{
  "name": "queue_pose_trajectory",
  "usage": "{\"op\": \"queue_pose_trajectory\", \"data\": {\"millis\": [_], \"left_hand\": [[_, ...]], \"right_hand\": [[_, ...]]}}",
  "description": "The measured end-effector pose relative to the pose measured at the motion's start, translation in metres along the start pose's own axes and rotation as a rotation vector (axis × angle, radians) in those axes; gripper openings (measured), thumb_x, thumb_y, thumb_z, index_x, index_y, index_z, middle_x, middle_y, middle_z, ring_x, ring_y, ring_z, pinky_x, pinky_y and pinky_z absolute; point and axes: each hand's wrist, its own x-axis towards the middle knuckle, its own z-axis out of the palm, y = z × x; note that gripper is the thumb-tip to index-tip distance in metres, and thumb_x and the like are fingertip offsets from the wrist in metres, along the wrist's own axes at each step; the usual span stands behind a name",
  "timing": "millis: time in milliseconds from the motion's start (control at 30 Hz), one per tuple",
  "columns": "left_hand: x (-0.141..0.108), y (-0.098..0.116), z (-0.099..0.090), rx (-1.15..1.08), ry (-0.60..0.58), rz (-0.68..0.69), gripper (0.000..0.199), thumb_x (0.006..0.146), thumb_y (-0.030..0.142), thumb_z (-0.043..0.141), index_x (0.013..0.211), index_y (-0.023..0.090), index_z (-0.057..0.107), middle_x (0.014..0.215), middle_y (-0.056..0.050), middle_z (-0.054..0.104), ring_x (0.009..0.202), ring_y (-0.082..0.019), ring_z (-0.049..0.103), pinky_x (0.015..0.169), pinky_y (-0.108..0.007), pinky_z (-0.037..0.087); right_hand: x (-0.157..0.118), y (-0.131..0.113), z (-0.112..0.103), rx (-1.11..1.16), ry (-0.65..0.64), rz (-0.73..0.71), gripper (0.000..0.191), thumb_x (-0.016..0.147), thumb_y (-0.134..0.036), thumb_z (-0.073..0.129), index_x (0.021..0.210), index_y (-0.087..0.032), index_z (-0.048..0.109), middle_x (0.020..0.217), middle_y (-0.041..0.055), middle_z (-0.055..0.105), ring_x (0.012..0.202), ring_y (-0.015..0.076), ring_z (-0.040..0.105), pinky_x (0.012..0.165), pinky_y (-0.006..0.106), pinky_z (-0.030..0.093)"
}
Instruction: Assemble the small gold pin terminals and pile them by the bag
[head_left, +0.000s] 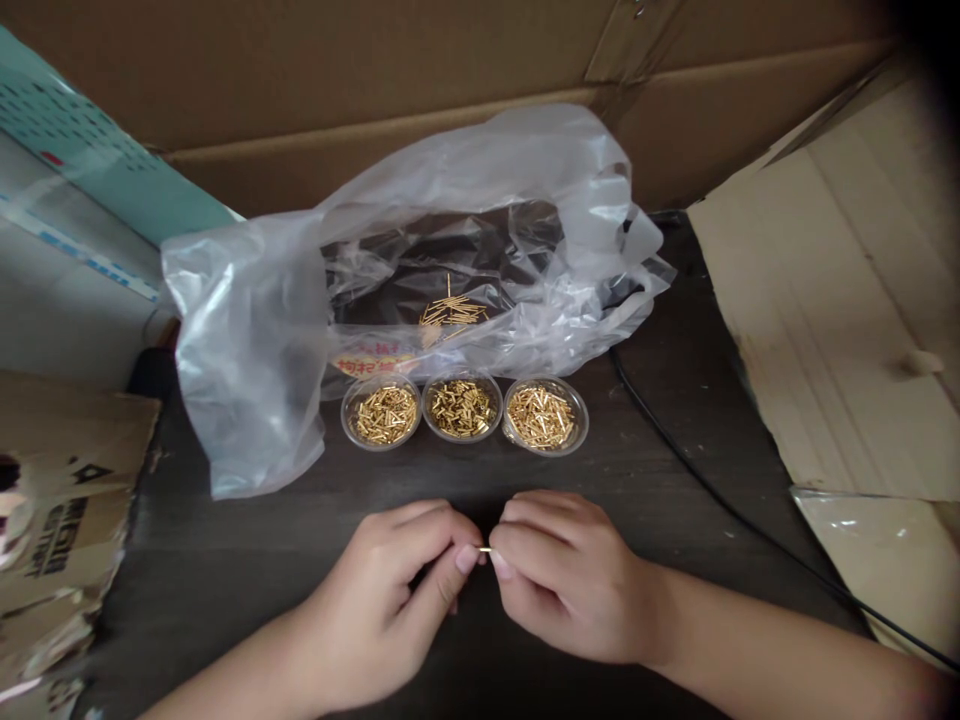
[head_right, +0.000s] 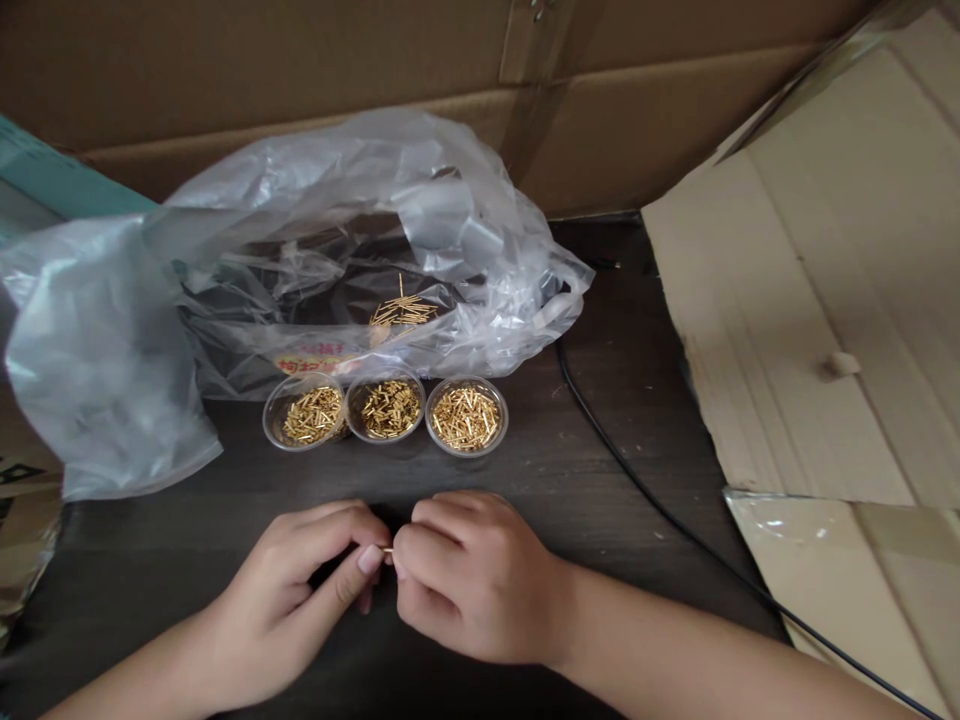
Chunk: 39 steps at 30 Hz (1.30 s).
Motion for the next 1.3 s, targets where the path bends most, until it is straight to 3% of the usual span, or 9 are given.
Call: {"op": "queue_pose_trajectory", "data": {"millis": [300,533,667,833,1300], "left_hand": [[0.001,0.004,0.013,-0.106,0.037,0.052,0.020,0.105,0.017,0.043,0.087,0.019,0.051,0.057,0.006,0.052,0.046,-0.006,0.047,0.049,-0.017,0.035],[0.000,0.005,0.023,-0.477,-0.008,-0.183,0.036,0.110,0.039,0.036,0.082,0.018,0.047,0.052,0.006,0.049,0.041,-0.007,0.046,0.042,-0.016,0.035],[-0.002,0.003,0.026,-0.548,-0.024,-0.268,0.041,0.110,0.045,0.037,0.080,0.018,0.046,0.051,0.007,0.045,0.039,-0.005,0.039,0.040,-0.015,0.030],[0.000,0.000,0.024,-0.655,-0.077,-0.318,0.042,0.107,0.051,0.041,0.079,0.019,0.042,0.056,0.008,0.038,0.044,-0.006,0.031,0.040,-0.016,0.027],[0.010,-0.003,0.017,-0.345,-0.056,-0.149,0.042,0.108,0.037,0.042,0.072,0.017,0.044,0.059,0.006,0.039,0.053,-0.008,0.033,0.051,-0.021,0.029]], "right_hand": [[-0.003,-0.003,0.002,0.016,0.104,-0.023,0.025,0.092,-0.009,0.047,0.069,-0.020,0.049,0.063,-0.0019,0.045,0.059,0.0131,0.040,0.058,0.029,0.036],[-0.002,-0.003,0.001,-0.045,0.170,-0.047,0.025,0.095,-0.010,0.047,0.073,-0.019,0.053,0.065,-0.0007,0.048,0.061,0.0135,0.041,0.062,0.028,0.037],[-0.002,-0.002,0.000,-0.078,0.179,-0.034,0.025,0.095,-0.010,0.049,0.072,-0.019,0.052,0.065,-0.0007,0.048,0.062,0.0140,0.042,0.062,0.029,0.037],[-0.002,0.001,-0.001,0.036,0.118,-0.016,0.025,0.093,-0.008,0.046,0.071,-0.020,0.048,0.064,-0.0016,0.046,0.060,0.0130,0.041,0.059,0.029,0.035],[-0.003,0.000,-0.005,0.010,0.045,-0.023,0.028,0.095,-0.009,0.043,0.070,-0.020,0.046,0.065,-0.0029,0.038,0.060,0.0129,0.035,0.058,0.029,0.033]]}}
